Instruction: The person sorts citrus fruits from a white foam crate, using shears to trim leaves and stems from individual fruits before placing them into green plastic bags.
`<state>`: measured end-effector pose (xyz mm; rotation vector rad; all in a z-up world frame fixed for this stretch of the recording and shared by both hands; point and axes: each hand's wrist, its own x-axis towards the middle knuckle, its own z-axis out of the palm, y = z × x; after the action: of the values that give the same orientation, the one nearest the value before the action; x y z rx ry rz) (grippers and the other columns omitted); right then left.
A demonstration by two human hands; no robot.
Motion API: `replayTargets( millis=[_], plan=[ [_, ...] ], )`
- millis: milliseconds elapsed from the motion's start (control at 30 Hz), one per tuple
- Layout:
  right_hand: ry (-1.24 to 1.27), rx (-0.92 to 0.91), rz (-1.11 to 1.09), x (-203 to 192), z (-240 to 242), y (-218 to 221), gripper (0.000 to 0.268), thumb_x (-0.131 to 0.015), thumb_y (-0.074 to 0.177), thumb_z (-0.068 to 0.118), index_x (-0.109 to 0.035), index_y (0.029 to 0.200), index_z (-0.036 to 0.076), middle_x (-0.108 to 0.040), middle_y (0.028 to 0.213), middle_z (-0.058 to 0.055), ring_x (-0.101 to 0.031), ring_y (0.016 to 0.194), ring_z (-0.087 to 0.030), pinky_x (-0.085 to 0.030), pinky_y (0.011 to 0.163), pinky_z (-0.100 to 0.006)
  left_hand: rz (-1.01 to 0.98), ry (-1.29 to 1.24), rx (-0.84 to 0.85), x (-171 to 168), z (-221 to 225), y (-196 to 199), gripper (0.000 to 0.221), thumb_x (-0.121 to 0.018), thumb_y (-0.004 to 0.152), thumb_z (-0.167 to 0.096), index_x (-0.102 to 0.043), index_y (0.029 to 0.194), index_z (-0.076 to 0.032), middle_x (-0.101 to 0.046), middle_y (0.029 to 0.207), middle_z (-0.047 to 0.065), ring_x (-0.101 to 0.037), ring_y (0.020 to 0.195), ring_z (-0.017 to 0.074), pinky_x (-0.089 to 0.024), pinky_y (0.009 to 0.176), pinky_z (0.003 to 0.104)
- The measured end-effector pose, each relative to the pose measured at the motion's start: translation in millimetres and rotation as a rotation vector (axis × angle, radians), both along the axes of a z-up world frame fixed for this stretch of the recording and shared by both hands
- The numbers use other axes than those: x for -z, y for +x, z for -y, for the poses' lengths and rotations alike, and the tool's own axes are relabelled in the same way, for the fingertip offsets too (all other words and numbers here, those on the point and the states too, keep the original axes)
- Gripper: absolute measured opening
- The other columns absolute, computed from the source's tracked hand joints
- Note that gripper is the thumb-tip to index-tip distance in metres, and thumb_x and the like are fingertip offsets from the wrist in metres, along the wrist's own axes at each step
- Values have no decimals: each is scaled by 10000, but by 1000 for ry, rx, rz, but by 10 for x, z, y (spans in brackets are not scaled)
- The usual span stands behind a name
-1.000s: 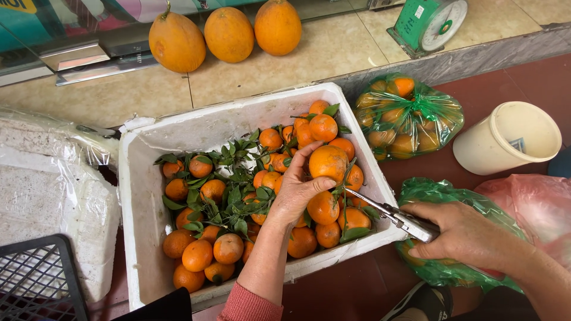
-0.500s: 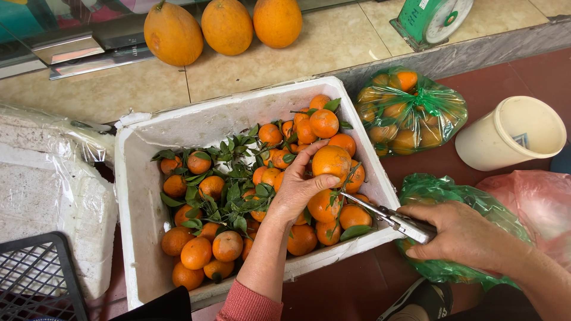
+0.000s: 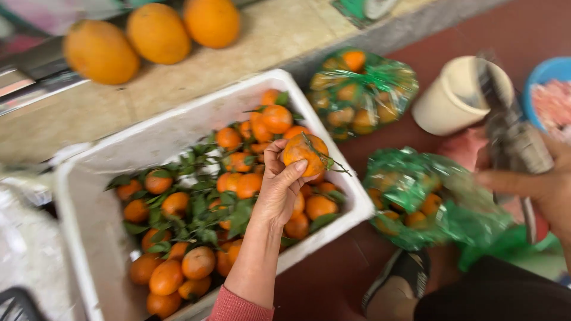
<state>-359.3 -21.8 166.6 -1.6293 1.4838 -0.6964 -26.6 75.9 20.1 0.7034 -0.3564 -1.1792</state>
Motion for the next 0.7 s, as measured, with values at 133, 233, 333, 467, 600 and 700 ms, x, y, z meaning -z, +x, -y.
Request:
replayTargets(
  millis=[133,233,333,467,600,700],
  plan=[
    [-28,20,117,-219,24,-633,658,-561,839,123,-446,1487,119,-567,965,-101,-499,632,-173,-250,325,-247,-151,-17,271,11,325,-820,744,-778,869,-171,-472,1542,-254,-667,1226,31,-668,965,131,-505,719,227],
    [-18,-80,160,-6,296,-1518,769,-445,906,-78,-291,1654,12,-545,1144,-329,-577,1021,-442,-467,799,-494,-116,120,433,25,603,-1514,680,-787,820,-171,-557,1461,-183,-655,1234,63,-678,964,166,-551,619,199],
    [-150,10,355,16,30,-1443,723,-610,854,216,-430,1543,92,-556,1014,-80,-599,863,-192,-512,826,-316,-70,386,553,289,850,-2133,560,-845,695,-156,-583,1188,-198,-674,1190,28,-736,998,260,-599,642,276],
    [-121,104,386,-80,-85,-1578,744,-612,798,214,-475,1521,108,-593,1090,-74,-605,907,-197,-522,914,-306,-183,550,727,1002,1132,-2740,621,-872,716,-220,-474,1188,-142,-630,1253,254,-739,882,405,-644,568,325],
    [-119,83,361,-13,-40,-1813,853,-551,761,160,-376,1585,25,-526,1060,-192,-588,941,-323,-521,904,-442,-121,718,703,1668,1472,-3034,698,-841,707,-454,-616,1280,-126,-715,1031,173,-719,719,236,-552,543,308],
    [-146,71,345,-8,-45,-1892,886,-560,728,199,-363,1573,22,-528,1040,-196,-591,935,-316,-535,875,-426,104,747,577,1540,1549,-3071,689,-839,663,-396,-565,1250,-160,-673,1145,151,-671,793,200,-476,506,238]
  ],
)
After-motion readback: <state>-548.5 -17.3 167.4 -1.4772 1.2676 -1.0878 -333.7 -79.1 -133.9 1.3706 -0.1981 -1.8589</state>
